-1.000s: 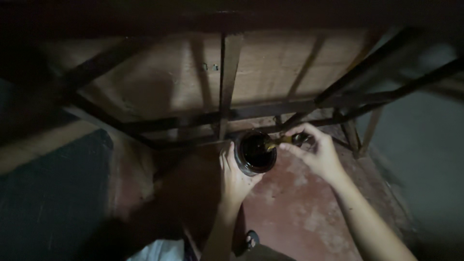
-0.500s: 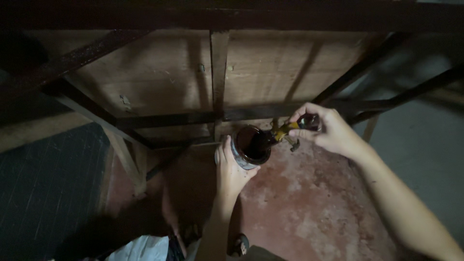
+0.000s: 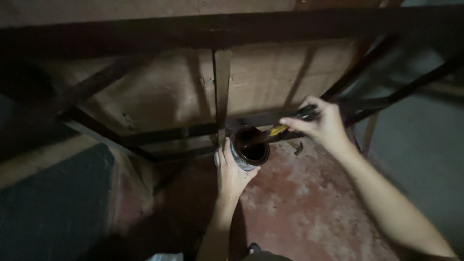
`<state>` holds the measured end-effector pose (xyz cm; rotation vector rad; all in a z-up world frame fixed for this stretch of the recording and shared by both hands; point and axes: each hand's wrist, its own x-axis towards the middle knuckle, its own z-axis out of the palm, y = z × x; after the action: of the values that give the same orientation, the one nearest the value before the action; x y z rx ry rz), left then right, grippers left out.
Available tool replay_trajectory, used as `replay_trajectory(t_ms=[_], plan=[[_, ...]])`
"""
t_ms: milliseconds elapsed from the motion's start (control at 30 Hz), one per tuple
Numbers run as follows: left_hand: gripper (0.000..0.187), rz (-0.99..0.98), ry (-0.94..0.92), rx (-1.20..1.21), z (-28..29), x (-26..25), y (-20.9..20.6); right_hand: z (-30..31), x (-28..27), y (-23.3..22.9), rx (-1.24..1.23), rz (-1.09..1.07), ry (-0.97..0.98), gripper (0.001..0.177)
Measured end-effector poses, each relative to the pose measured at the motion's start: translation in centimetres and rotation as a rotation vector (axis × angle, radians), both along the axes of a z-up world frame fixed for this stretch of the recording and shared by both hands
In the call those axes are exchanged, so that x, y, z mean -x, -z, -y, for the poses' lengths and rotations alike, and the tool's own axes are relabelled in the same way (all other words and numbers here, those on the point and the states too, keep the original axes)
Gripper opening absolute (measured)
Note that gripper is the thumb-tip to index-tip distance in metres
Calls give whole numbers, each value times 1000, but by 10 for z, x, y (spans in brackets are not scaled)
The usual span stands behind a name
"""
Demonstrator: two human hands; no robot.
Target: The person paints the wooden frame of a bed with dark brown paint using a brush. They repeatedly dip the brush into a paint can and apply the paint to various sections of the frame, including the side rails and legs.
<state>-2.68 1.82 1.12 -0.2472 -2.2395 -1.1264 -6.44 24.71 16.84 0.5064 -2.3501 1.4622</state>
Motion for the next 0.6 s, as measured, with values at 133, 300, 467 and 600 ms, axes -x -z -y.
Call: replay_trajectory(t_ms=[133,300,467,600], plan=[[125,-28,8,37,8,6,-4,20,3,6,-83,-131,137,36],[124,-41,13,50,18,20,-8,29,14,0,30,-82,232,34],[124,-45,44,5,25,32,-10,27,23,4,149,-105,251,31],[125,17,34,-49,32,43,-10,22,22,18,203,-95,183,21]])
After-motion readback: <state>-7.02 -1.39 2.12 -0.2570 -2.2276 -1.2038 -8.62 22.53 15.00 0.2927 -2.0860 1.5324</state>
